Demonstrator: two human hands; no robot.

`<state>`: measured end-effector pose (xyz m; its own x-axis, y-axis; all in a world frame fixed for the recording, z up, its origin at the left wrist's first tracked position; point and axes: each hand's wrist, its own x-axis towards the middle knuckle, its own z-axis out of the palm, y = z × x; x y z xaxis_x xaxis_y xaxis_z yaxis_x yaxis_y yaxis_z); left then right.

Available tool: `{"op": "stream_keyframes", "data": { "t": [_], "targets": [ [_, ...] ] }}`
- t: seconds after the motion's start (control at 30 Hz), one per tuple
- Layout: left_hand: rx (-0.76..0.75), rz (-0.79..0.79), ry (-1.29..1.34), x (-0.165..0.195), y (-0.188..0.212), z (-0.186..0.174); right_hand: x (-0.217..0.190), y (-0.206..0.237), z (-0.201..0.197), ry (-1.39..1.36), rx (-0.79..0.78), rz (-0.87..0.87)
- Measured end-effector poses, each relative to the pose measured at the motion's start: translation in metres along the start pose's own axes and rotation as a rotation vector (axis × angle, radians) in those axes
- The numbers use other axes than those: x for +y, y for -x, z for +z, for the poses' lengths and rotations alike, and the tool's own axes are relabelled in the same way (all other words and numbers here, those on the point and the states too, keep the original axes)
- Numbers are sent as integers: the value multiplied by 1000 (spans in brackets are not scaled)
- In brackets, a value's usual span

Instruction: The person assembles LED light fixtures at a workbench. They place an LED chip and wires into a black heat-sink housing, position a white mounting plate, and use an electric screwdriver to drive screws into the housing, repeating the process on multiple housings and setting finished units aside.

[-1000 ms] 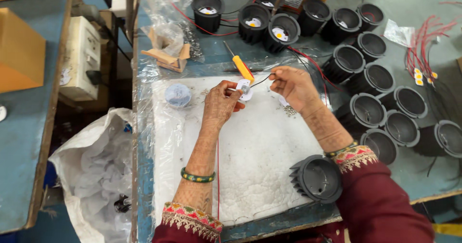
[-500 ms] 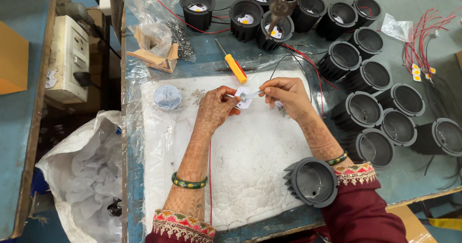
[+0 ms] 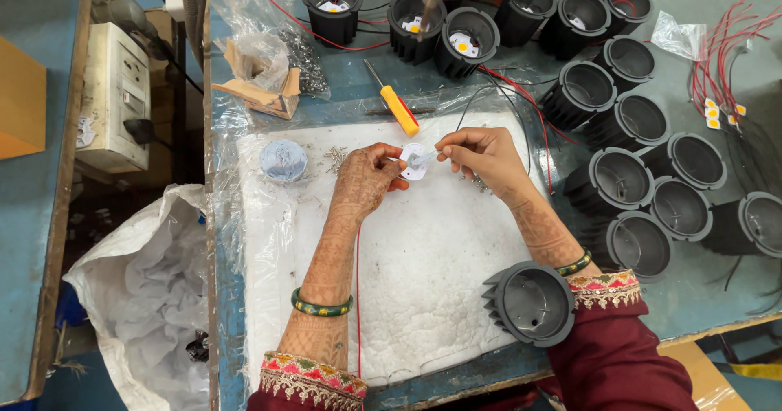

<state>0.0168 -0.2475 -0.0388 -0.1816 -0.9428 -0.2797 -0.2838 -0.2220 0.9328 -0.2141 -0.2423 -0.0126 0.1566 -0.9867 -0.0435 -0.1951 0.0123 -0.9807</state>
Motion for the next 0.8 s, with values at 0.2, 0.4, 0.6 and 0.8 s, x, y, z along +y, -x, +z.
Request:
{"op": "stream_keyframes", "data": {
  "t": [0.2,0.4,0.6,0.8],
  "targets": [
    [-9,2,16,2,1,-1,-2,0,3,53,-7,-4],
    [-12,2,-50,3,3,-1,2,1,7,132,29,-48],
    [-13,5,-80,3,3,-1,2,1,8,171,44,-56],
    [-16,15,-78,2,2,-2,3,0,7,167,51,-113]
  ]
}}
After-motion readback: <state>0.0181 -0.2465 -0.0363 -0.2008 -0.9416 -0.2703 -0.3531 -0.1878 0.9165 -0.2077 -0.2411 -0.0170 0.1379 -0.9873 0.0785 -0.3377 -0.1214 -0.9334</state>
